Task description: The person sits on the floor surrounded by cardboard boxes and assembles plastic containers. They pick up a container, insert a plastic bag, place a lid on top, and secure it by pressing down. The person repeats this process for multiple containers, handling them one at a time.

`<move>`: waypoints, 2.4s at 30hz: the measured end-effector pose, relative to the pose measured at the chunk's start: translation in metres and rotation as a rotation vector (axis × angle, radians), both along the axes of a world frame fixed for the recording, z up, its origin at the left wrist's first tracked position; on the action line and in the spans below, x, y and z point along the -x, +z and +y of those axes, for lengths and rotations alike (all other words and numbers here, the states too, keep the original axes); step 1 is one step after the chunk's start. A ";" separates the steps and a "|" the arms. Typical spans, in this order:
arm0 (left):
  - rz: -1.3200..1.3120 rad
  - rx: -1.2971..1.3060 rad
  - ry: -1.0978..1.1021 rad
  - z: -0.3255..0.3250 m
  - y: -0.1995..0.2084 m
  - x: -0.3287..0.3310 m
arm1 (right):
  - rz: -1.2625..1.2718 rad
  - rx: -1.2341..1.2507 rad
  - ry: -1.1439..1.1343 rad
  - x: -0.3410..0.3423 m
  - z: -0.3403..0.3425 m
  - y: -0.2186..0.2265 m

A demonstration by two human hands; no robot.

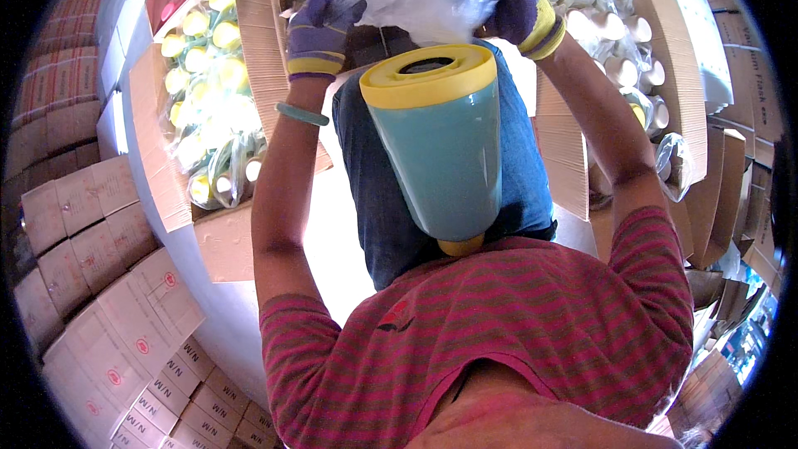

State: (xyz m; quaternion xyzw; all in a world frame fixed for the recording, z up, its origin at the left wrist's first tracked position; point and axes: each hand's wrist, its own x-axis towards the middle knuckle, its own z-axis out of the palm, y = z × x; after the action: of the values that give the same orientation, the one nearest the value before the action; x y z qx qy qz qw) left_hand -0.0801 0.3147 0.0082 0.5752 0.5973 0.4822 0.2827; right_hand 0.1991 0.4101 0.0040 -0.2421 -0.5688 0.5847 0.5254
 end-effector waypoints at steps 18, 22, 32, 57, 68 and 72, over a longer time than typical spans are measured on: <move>-0.331 -0.001 -0.138 -0.155 0.047 -0.025 | -0.398 -0.629 0.297 -0.067 -0.105 0.057; 0.263 -0.362 -0.485 -0.163 0.059 -0.028 | -0.596 -0.769 0.435 -0.069 -0.126 0.071; 0.529 -0.339 -0.612 -0.183 0.020 -0.006 | -0.957 -1.020 0.135 -0.051 -0.134 0.046; 0.096 -0.056 -0.159 -0.242 0.020 -0.087 | -1.088 -0.977 0.176 -0.102 -0.289 0.007; 0.068 -0.124 0.075 -0.285 0.077 -0.078 | -0.167 -0.184 0.045 -0.012 -0.262 0.062; 0.034 -0.172 0.083 -0.280 0.088 -0.097 | -0.847 -0.514 -0.406 0.007 -0.279 0.024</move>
State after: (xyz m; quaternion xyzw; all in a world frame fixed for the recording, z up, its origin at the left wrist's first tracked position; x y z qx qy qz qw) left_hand 0.0168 0.0345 0.0962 0.5800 0.5817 0.5335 0.2018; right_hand 0.1922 0.1306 0.0282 -0.4255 -0.7977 0.1642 0.3945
